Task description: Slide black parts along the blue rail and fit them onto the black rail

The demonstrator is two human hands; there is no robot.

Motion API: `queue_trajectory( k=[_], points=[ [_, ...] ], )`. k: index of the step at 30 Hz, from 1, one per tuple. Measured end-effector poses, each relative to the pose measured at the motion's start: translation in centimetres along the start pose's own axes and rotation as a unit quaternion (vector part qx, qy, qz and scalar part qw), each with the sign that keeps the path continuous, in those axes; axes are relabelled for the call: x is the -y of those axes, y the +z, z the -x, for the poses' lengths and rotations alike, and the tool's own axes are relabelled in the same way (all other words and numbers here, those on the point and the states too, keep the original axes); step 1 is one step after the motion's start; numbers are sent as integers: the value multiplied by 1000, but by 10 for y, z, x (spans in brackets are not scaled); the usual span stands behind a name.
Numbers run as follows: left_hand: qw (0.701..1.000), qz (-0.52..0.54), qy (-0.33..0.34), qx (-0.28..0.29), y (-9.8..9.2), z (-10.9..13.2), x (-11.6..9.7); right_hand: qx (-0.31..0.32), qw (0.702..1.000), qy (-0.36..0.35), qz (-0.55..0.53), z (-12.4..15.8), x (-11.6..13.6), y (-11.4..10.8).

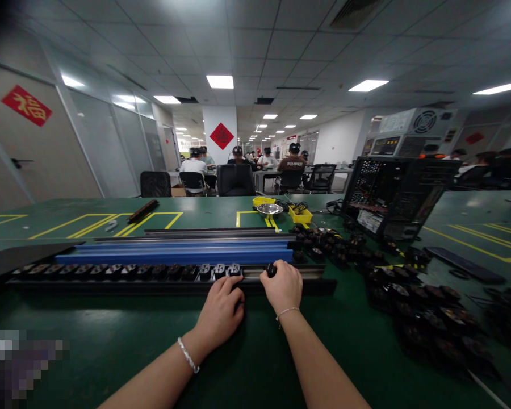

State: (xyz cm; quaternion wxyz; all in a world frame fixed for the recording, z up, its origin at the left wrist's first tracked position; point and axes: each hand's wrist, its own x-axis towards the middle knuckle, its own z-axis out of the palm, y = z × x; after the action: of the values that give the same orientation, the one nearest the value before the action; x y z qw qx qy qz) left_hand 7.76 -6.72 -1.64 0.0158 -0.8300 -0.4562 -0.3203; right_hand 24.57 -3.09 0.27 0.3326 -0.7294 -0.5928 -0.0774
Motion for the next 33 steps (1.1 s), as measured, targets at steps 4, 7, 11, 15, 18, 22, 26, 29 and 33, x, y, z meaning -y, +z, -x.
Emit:
queue_trajectory(
  k=[4, 7, 11, 15, 18, 22, 26, 29, 33],
  points=[
    [1000, -5, 4, 3, 0, 0, 0, 4, 1000, -1, 5, 0, 0, 0],
    [1000, -6, 4, 3, -1, 0, 0, 3, 1000, 1, 1, 0, -1, 1],
    [1000, -2, 1, 3, -2, 0, -1, -1, 1000, 8, -12, -1, -2, 3],
    [1000, -1, 1, 3, -2, 0, -1, 3, 1000, 5, -15, -1, -3, 2],
    [1000, -1, 1, 3, -2, 0, -1, -8, 1000, -2, -7, 0, -2, 0],
    [1000, 1, 0, 0, -2, 0, -1, -13, 1000, -2, -1, 2, -1, -2],
    [1000, 0, 3, 1, -2, 0, -1, -8, 1000, 5, -4, 1, -1, -3],
    [1000, -4, 3, 0, -1, 1, 0, -3, 1000, 12, -5, 0, -3, -2],
    [1000, -2, 0, 4, -1, 0, 0, 0, 1000, 16, -4, -1, -6, -2]
  ],
)
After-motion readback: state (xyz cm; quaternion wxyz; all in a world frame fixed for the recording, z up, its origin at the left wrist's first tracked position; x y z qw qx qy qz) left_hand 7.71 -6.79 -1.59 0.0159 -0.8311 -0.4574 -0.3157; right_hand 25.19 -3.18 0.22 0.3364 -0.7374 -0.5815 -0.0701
